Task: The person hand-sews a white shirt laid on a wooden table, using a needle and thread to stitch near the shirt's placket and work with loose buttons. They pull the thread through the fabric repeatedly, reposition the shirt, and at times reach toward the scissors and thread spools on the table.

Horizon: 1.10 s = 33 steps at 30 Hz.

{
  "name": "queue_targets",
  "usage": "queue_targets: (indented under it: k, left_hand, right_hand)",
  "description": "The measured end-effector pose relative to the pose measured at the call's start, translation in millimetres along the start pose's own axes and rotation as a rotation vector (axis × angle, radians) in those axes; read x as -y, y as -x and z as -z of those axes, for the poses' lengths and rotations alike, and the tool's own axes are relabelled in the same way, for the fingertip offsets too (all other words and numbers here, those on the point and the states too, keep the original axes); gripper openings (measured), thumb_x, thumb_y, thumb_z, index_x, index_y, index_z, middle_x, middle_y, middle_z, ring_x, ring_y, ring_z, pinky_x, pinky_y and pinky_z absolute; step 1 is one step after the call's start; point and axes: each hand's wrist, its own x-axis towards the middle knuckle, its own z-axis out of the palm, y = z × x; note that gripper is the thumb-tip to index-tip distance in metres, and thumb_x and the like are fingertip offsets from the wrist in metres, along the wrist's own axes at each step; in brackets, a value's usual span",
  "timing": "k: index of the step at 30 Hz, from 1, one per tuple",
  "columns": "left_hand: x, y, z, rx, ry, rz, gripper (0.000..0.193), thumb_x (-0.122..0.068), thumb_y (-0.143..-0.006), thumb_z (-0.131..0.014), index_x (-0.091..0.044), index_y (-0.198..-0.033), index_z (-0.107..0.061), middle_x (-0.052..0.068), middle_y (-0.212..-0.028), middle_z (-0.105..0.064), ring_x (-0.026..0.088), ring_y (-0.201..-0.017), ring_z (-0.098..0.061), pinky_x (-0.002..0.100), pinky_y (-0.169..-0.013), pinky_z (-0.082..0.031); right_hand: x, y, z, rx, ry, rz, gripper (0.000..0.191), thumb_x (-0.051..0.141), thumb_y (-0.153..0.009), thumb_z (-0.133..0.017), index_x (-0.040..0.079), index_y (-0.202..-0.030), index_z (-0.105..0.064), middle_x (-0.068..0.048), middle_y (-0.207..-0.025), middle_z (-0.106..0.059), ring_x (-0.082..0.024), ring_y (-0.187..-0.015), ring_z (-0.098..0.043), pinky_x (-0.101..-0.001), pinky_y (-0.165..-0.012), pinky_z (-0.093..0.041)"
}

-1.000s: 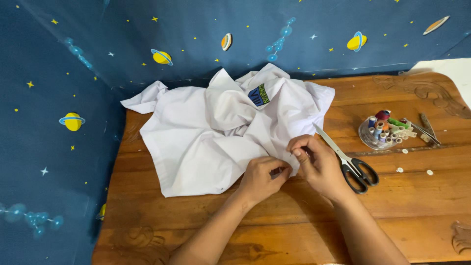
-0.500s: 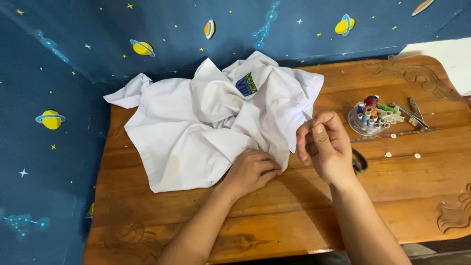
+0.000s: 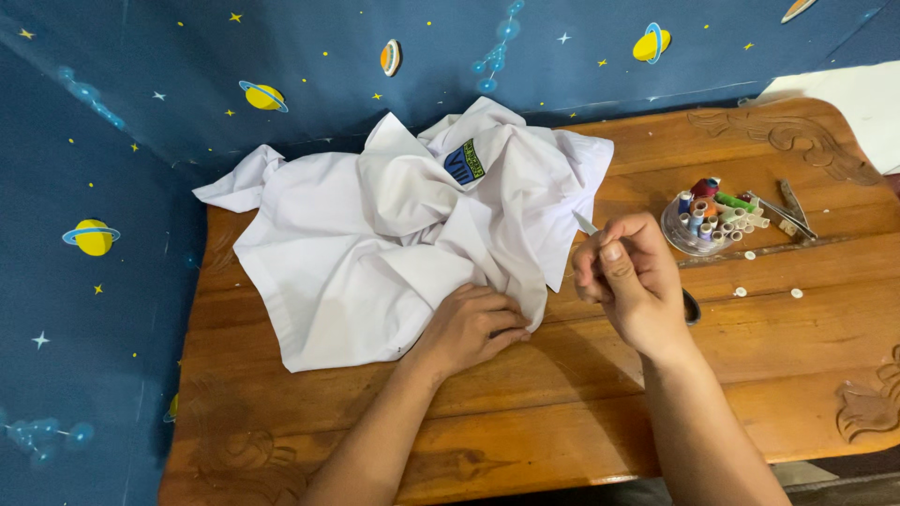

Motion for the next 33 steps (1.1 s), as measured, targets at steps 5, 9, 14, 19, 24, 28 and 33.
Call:
queue_targets:
  k: [5,9,14,19,24,28,33]
  left_hand:
    - [3,-1,-1,0.009,-0.031,-0.009,0.018,-0.030,-0.086,-0.079,-0.013,-0.083,-0.077,-0.002,-0.093,-0.073,0.021,-0.090,-0.066,0.036,-0.084,-0.049]
    - [4,-1,-3,0.011,-0.056,-0.011,0.018,-0.029,-0.085,-0.080,-0.012,-0.081,-0.076,-0.002,-0.092,-0.072,0.021,-0.089,-0.065,0.036,-0.082,-0.049]
    - [3,0,-4,0.002,-0.076,-0.016,0.017,-0.028,-0.085,-0.079,-0.012,-0.081,-0.076,-0.003,-0.094,-0.073,0.020,-0.089,-0.065,0.036,-0.082,-0.049]
    - [1,-2,-1,0.008,-0.073,-0.019,0.017,-0.028,-0.086,-0.080,-0.012,-0.090,-0.077,-0.002,-0.098,-0.073,0.021,-0.093,-0.065,0.036,-0.085,-0.049]
    - [-7,5,18,0.046,-0.021,0.001,0.054,-0.020,-0.072,-0.085,-0.010,-0.123,-0.071,0.007,-0.117,-0.068,0.029,-0.102,-0.063,0.039,-0.092,-0.050]
    - [-11,4,33,0.000,-0.153,-0.063,0.057,-0.003,-0.068,-0.078,-0.012,-0.124,-0.069,0.008,-0.124,-0.066,0.031,-0.110,-0.063,0.041,-0.097,-0.050]
    - [-18,15,53,-0.093,-0.155,-0.054,0.043,0.002,-0.072,-0.073,-0.008,-0.113,-0.068,0.008,-0.116,-0.068,0.029,-0.106,-0.067,0.041,-0.095,-0.053]
  right_hand:
    - [4,3,2,-0.032,0.089,0.038,0.008,0.016,-0.113,-0.050,0.010,-0.117,-0.046,-0.008,-0.084,-0.055,-0.011,-0.065,-0.041,-0.0264,-0.057,-0.036]
    - [7,5,3,-0.037,0.153,0.045,0.006,0.014,-0.112,-0.050,0.009,-0.115,-0.047,-0.007,-0.081,-0.054,-0.010,-0.063,-0.040,-0.0260,-0.054,-0.034]
    - [10,6,4,-0.064,0.216,0.038,0.005,0.011,-0.111,-0.050,0.008,-0.114,-0.047,-0.005,-0.079,-0.053,-0.008,-0.061,-0.039,-0.0249,-0.053,-0.033]
    - [10,6,6,-0.048,0.221,0.074,0.005,0.012,-0.112,-0.050,0.007,-0.115,-0.048,-0.004,-0.081,-0.053,-0.008,-0.064,-0.041,-0.0246,-0.056,-0.034]
    - [9,1,16,-0.092,0.330,0.032,0.006,0.012,-0.111,-0.050,0.008,-0.115,-0.049,-0.004,-0.083,-0.055,-0.008,-0.070,-0.045,-0.0233,-0.057,-0.034]
    - [12,-2,24,-0.119,0.356,0.006,0.005,0.009,-0.112,-0.052,0.007,-0.116,-0.050,-0.004,-0.083,-0.057,-0.008,-0.069,-0.045,-0.0228,-0.058,-0.036]
    - [14,-4,9,-0.141,0.607,0.107,0.018,0.006,-0.105,-0.058,0.006,-0.120,-0.048,-0.003,-0.082,-0.062,-0.009,-0.074,-0.058,-0.0236,-0.066,-0.047]
